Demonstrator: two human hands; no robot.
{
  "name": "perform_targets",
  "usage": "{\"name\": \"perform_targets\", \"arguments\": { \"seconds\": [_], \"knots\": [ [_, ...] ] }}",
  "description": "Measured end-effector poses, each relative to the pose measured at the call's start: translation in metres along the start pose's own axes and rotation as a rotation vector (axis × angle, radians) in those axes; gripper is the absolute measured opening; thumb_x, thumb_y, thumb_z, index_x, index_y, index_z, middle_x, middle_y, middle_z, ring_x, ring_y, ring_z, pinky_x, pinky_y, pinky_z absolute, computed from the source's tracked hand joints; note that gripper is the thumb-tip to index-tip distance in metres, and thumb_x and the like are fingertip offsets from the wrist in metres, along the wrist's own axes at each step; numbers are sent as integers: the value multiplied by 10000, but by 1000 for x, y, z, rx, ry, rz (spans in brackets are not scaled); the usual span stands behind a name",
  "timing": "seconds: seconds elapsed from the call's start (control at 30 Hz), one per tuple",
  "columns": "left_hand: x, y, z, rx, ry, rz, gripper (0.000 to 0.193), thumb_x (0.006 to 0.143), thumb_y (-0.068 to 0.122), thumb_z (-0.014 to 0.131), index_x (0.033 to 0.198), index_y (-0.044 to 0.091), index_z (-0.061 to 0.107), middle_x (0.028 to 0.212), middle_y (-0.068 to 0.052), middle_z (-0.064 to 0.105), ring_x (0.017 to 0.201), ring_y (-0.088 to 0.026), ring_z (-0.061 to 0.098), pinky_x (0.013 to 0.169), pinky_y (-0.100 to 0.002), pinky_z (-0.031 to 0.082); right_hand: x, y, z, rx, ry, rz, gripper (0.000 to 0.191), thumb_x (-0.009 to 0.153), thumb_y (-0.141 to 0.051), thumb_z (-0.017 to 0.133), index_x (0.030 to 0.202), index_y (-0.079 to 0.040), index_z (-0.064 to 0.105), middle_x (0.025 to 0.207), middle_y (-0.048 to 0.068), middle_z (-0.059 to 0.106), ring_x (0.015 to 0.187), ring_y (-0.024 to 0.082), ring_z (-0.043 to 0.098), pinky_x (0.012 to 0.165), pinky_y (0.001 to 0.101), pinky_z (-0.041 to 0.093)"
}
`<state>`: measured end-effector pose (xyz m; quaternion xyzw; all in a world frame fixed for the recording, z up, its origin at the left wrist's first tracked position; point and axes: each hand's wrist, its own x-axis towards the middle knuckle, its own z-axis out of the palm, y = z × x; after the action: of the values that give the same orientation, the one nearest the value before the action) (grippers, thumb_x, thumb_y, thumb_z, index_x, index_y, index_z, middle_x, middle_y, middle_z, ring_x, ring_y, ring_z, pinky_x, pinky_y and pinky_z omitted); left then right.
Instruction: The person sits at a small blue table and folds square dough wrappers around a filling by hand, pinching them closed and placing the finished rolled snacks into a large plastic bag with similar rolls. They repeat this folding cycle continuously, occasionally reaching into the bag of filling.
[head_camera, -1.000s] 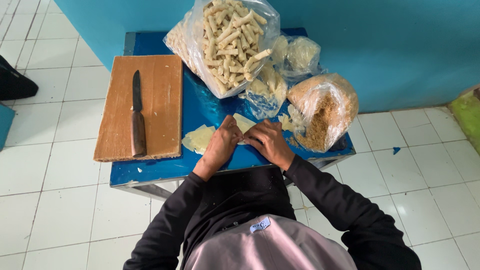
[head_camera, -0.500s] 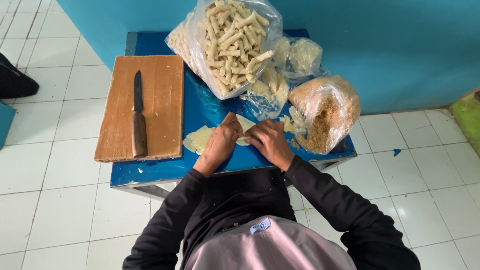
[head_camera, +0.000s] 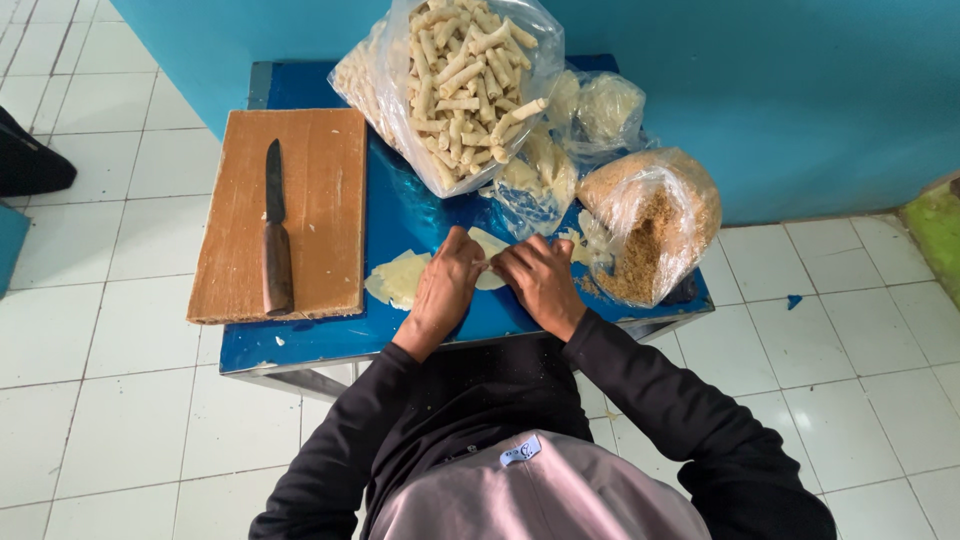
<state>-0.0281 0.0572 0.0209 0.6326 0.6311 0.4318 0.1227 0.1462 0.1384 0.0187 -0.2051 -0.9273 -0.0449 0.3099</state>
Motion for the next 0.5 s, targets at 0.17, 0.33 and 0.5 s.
{"name": "perform_targets", "arguments": {
  "seconds": [0.17, 0.33, 0.5],
  "knots": [
    [-10, 10, -2, 38, 53, 26, 279, 860, -8, 680, 1120, -10, 580, 1128, -174, 520, 1033, -415, 590, 801, -492, 502, -6, -4, -1, -111, -39, 5, 221, 957, -182, 661, 1170, -162, 715, 1187, -45, 592, 1138, 179, 506, 881, 457, 310],
    [-18, 18, -1, 107, 134, 15, 352, 825, -3, 709, 1144, -45, 567, 1141, -193, 508, 1051, -415, 547, 844, -486, 485, -2, -2, 4, -208, -102, 32, 387, 950, -112, 634, 1328, -172, 691, 1327, -12, 504, 1130, 219, 438, 875, 448, 310],
    [-21, 18, -1, 283, 197, -33, 315, 812, 99, 781, 1028, -35, 595, 1057, -187, 510, 994, -385, 503, 863, -476, 449, 18, 16, 14, -221, -171, 65, 487, 963, -84, 651, 1434, -207, 643, 1286, -2, 492, 1081, 229, 422, 829, 439, 304]
  ]
}}
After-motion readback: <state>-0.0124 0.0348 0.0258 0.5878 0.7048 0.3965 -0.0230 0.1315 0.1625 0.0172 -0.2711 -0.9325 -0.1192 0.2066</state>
